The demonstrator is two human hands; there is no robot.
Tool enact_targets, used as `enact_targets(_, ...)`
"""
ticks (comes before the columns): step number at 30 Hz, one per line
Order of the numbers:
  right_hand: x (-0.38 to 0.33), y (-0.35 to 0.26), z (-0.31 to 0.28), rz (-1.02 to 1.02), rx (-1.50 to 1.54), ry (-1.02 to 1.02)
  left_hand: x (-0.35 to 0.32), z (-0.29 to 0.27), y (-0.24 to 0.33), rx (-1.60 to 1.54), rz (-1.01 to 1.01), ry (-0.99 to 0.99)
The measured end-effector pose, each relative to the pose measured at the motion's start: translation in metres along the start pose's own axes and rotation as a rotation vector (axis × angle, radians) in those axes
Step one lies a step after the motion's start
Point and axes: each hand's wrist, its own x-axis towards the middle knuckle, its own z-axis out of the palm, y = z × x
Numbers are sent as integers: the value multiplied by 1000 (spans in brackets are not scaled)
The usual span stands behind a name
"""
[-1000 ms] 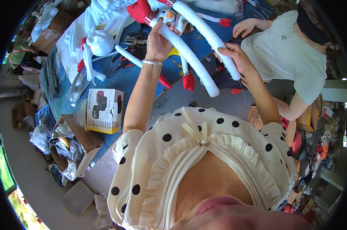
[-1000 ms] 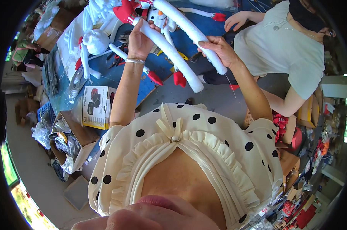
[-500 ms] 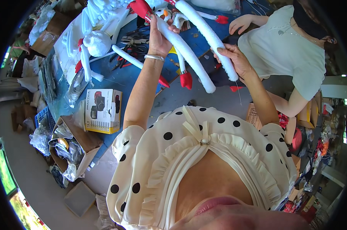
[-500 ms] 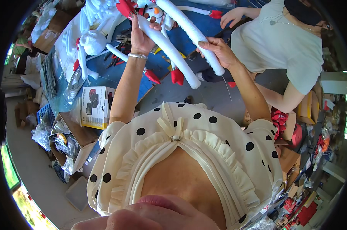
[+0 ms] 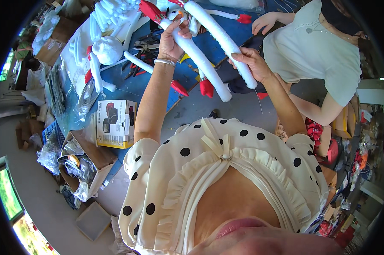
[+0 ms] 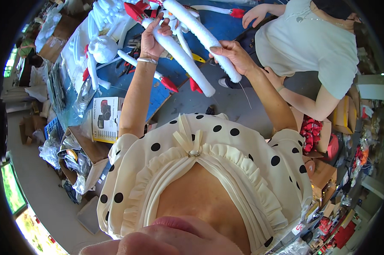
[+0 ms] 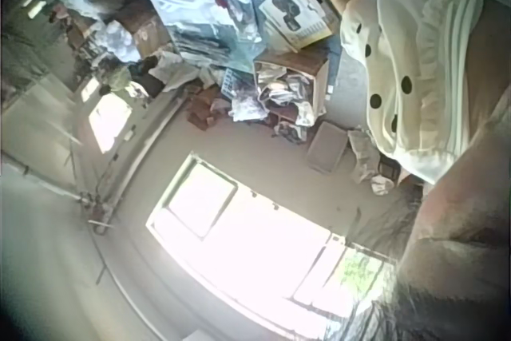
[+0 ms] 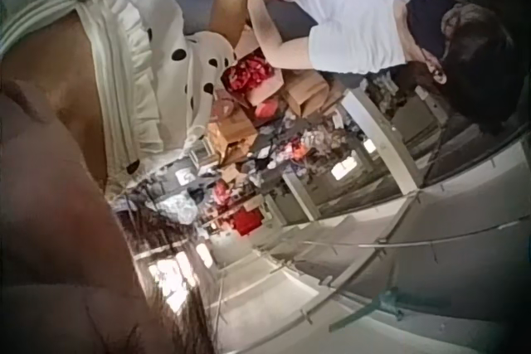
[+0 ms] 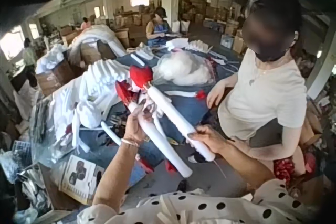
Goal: Assembling the white padded limbs of a snowman decoration.
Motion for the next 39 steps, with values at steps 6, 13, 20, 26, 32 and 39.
enact_targets(6, 12, 13, 0, -272, -560, 277, 2, 0, 6, 82, 34, 115)
enact_targets(13, 17, 20, -2, -321, -794, 471, 0, -3, 25, 178, -57, 105)
enact_targets(20, 20, 28, -13, -371, -852, 550, 0, -23, 58, 108, -261, -4)
enact_targets(26, 27, 33, -16, -395, -857, 587, 2, -31, 76, 63, -293, -206)
enact_targets(32, 37, 38, 7, -151, -545, 411, 11, 2, 64, 232, -110, 68)
enact_targets(39, 36, 60, 73, -284, -465, 360, 18, -3, 57, 315, -83, 90)
